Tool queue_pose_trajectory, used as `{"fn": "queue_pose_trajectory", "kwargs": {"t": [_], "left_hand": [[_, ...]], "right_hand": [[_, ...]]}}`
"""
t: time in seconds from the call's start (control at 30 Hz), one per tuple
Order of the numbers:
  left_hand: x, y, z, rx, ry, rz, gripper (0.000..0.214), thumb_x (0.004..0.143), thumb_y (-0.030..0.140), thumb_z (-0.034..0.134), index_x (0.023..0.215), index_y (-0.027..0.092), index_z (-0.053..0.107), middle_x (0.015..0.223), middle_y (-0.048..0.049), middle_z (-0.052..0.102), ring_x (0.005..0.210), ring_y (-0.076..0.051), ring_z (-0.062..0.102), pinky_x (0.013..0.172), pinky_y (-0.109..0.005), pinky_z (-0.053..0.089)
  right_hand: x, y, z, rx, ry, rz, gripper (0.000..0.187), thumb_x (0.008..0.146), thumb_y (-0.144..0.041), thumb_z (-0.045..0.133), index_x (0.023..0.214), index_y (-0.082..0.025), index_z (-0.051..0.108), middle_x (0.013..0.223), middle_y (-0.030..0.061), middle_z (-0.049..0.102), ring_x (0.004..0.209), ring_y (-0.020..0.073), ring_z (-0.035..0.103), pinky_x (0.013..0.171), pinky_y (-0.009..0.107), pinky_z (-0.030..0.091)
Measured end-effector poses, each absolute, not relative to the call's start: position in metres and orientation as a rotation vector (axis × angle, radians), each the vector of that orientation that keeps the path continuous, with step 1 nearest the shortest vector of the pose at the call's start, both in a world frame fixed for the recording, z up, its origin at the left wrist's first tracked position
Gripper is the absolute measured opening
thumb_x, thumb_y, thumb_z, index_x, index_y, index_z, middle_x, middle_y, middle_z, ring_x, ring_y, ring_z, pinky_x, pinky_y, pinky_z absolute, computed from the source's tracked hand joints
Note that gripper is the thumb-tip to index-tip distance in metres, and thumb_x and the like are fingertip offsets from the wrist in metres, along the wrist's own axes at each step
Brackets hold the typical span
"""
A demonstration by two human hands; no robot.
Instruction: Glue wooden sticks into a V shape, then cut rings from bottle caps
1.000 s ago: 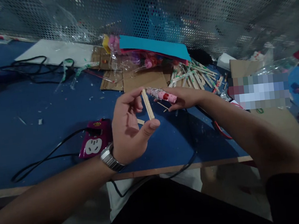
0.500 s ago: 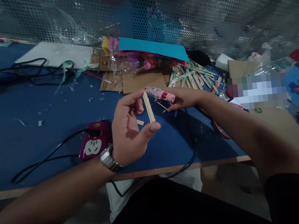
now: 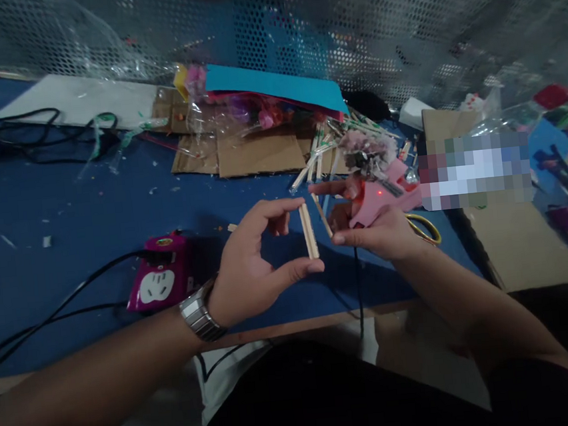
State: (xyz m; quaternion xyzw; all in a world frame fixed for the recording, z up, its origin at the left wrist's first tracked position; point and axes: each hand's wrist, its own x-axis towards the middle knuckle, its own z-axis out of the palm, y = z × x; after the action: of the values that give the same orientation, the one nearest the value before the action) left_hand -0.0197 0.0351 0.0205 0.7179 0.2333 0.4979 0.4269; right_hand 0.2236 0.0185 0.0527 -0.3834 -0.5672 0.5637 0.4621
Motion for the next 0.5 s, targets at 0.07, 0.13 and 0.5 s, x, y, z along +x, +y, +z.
{"fn": "queue_pose_trajectory", "kwargs": {"t": [0.07, 0.13, 0.5], "left_hand": [[-0.02, 0.034, 0.021, 1.824, 0.587, 1.204, 0.075, 0.077, 0.044, 0.096, 0.142, 0.028, 0.064, 0.105, -0.0042, 0.061, 0.093, -0.02, 0.056, 0.084, -0.036, 0.048], [-0.02, 0.033, 0.023, 1.842, 0.592, 1.179, 0.076, 0.076, 0.042, 0.097, 0.143, 0.029, 0.063, 0.104, -0.0037, 0.062, 0.092, -0.02, 0.056, 0.082, -0.035, 0.049], [-0.021, 0.032, 0.023, 1.895, 0.599, 1.116, 0.075, 0.077, 0.044, 0.096, 0.143, 0.031, 0.063, 0.11, -0.0089, 0.068, 0.097, -0.026, 0.064, 0.078, -0.043, 0.056]], "right_hand": [[0.218, 0.01, 0.051, -0.886, -1.328, 1.407, 0.058, 0.068, -0.013, 0.097, 0.095, -0.029, 0.048, 0.119, -0.0019, 0.072, 0.062, 0.0099, 0.058, 0.06, 0.03, 0.052], [0.216, 0.005, 0.049, -0.885, -1.302, 1.385, 0.058, 0.067, -0.012, 0.098, 0.092, -0.028, 0.048, 0.117, -0.0015, 0.074, 0.062, 0.01, 0.057, 0.06, 0.03, 0.052], [0.219, -0.014, 0.047, -0.937, -1.293, 1.507, 0.051, 0.07, -0.018, 0.098, 0.079, -0.026, 0.049, 0.087, -0.0051, 0.071, 0.062, 0.0111, 0.053, 0.062, 0.029, 0.049]]}}
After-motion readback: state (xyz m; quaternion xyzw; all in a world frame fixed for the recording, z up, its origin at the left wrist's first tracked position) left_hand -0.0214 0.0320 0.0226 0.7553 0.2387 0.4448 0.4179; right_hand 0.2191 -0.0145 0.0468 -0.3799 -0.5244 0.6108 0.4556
